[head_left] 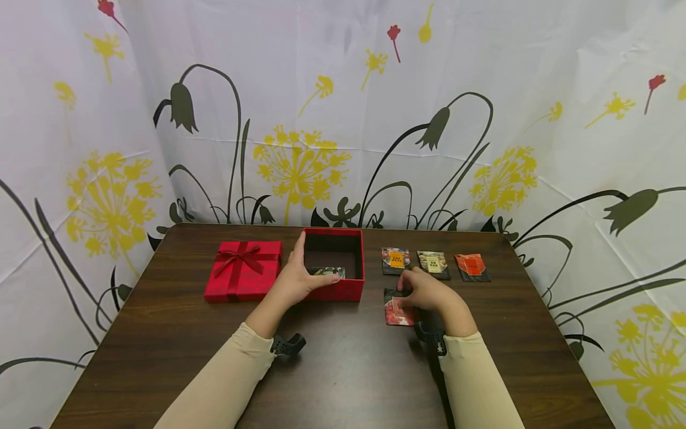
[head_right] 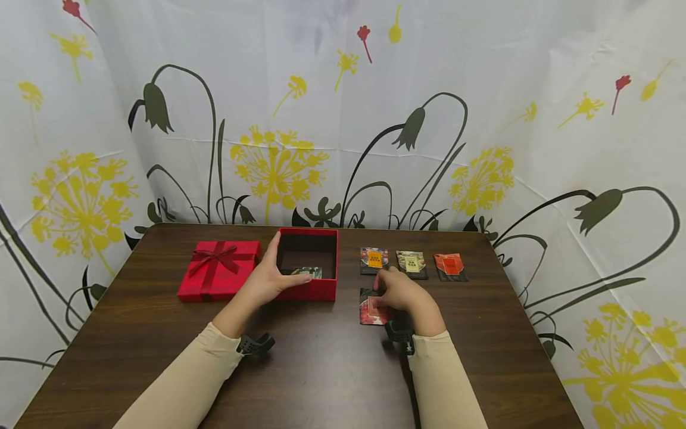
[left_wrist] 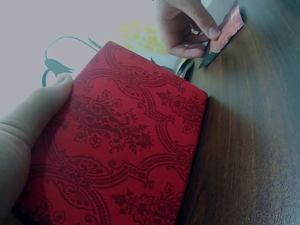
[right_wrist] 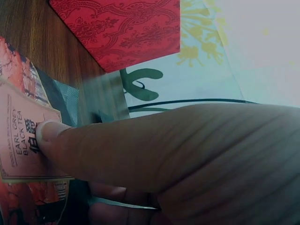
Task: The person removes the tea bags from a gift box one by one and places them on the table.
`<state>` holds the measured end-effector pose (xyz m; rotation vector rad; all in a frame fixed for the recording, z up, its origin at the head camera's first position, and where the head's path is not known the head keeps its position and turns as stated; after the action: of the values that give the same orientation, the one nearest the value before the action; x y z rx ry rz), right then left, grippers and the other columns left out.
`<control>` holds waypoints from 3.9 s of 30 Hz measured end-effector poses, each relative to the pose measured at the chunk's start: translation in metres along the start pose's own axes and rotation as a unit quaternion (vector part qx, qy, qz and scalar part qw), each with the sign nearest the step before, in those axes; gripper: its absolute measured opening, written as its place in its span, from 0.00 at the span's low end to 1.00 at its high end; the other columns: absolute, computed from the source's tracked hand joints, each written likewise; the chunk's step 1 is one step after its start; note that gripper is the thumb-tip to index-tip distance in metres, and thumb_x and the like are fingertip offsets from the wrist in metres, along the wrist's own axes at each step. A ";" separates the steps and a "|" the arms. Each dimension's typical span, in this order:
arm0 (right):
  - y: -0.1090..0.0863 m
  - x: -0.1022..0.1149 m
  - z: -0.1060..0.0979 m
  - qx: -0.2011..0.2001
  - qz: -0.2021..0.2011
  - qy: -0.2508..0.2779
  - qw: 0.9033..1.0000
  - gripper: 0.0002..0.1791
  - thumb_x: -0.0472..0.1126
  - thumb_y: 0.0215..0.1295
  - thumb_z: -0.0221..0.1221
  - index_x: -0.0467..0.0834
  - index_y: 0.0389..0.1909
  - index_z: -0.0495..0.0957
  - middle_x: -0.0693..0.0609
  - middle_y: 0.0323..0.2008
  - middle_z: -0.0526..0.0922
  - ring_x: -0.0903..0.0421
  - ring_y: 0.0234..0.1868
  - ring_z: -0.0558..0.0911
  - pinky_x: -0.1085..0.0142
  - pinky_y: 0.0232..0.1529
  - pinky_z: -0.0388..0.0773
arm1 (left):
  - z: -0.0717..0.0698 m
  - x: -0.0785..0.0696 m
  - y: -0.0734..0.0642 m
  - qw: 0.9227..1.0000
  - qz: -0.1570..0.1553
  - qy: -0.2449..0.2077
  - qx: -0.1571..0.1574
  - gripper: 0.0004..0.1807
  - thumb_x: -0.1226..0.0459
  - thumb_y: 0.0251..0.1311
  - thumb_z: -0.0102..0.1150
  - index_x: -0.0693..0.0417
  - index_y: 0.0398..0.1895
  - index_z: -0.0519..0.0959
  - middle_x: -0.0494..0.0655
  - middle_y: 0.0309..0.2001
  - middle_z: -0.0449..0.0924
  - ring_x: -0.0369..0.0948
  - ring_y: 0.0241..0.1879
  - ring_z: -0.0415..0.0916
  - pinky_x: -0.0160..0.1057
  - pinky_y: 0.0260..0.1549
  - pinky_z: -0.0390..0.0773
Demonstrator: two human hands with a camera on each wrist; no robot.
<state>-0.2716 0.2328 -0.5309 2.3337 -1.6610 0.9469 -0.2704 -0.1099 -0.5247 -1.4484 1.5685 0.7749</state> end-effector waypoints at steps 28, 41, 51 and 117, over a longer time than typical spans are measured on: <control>-0.025 -0.001 -0.043 -0.116 0.042 0.010 0.992 0.07 0.45 0.81 0.60 0.46 0.51 0.79 0.46 0.41 0.86 0.50 0.37 0.80 0.59 0.38 0.77 | -0.002 -0.002 0.002 1.000 -0.005 0.008 0.000 0.78 0.40 0.52 0.84 0.32 0.91 0.31 0.57 0.90 0.38 0.61 0.90 0.34 0.76 0.79 0.55; -0.033 0.064 -0.040 -0.136 -0.076 0.032 0.987 0.02 0.40 0.79 0.63 0.46 0.44 0.80 0.51 0.31 0.82 0.56 0.29 0.76 0.62 0.31 0.74 | -0.001 -0.003 -0.003 1.000 -0.011 0.004 0.000 0.78 0.40 0.51 0.84 0.31 0.91 0.32 0.55 0.91 0.39 0.61 0.89 0.38 0.76 0.78 0.58; -0.037 0.090 -0.045 -0.160 -0.107 0.066 0.979 0.03 0.39 0.77 0.66 0.47 0.46 0.82 0.53 0.37 0.86 0.55 0.36 0.80 0.62 0.39 0.79 | -0.001 -0.003 -0.004 1.000 -0.016 0.010 -0.004 0.77 0.42 0.52 0.84 0.29 0.91 0.31 0.56 0.90 0.40 0.62 0.89 0.41 0.75 0.77 0.59; 0.153 0.152 0.005 0.261 0.024 0.349 0.900 0.24 0.43 0.87 0.48 0.34 0.72 0.77 0.38 0.71 0.82 0.43 0.75 0.80 0.45 0.80 0.69 | -0.005 -0.004 -0.002 0.999 0.024 -0.025 0.033 0.77 0.46 0.56 0.84 0.32 0.91 0.29 0.63 0.90 0.34 0.64 0.89 0.33 0.74 0.82 0.47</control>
<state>-0.3749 0.0481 -0.4887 1.8050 -1.2544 2.1341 -0.2691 -0.1132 -0.5184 -1.3382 1.5807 0.7747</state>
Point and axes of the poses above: each hand's wrist, its own y-axis towards the middle knuckle, its own z-axis out of the palm, x = y × z, the point moved 2 cm from there along y, towards the middle knuckle
